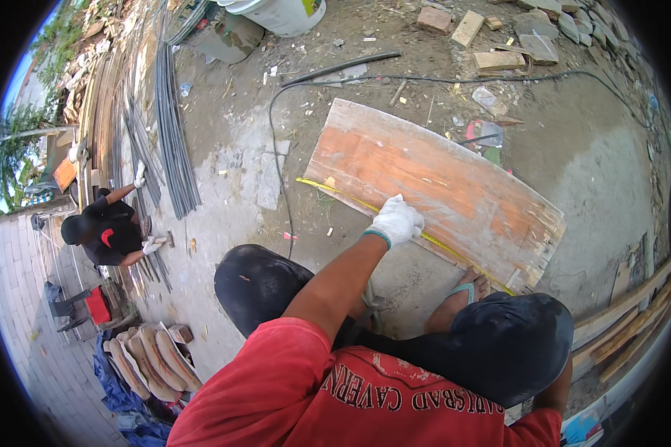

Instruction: The person walks through a construction site, picks up a piece of wood, and measures it with a tape measure. They then use a hand saw to cut the wood along the marked line and carry the cut piece away.

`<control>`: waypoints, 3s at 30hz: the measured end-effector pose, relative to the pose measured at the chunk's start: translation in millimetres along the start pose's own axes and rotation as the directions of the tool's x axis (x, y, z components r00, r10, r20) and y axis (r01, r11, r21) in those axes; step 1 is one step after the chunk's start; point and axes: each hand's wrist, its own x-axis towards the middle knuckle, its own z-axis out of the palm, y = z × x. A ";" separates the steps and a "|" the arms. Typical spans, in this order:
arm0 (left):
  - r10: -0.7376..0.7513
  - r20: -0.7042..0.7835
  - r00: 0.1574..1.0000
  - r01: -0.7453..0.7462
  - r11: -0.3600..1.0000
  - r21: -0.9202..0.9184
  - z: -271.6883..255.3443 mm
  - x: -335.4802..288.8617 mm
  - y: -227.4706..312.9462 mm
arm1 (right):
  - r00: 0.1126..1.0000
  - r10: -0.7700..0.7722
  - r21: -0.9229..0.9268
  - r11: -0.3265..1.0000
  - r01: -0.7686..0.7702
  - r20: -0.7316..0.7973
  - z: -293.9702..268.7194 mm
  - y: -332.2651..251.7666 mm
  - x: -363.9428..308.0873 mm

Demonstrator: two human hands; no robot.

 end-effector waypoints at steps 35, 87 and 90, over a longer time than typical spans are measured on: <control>-0.014 -0.046 0.999 0.026 0.961 0.274 9.4 20.4 40.8 | 1.000 0.022 -0.120 0.993 -0.023 -0.012 -48.9 -20.1 -20.6; -0.143 0.020 0.990 0.128 0.933 0.335 -4.9 17.3 1.4 | 0.987 -0.098 -0.085 0.990 0.110 0.129 -70.0 -62.6 3.0; -0.150 0.008 0.989 0.138 0.929 0.344 -3.3 17.0 1.9 | 0.988 -0.085 -0.044 0.995 0.092 0.132 -73.2 -58.6 6.5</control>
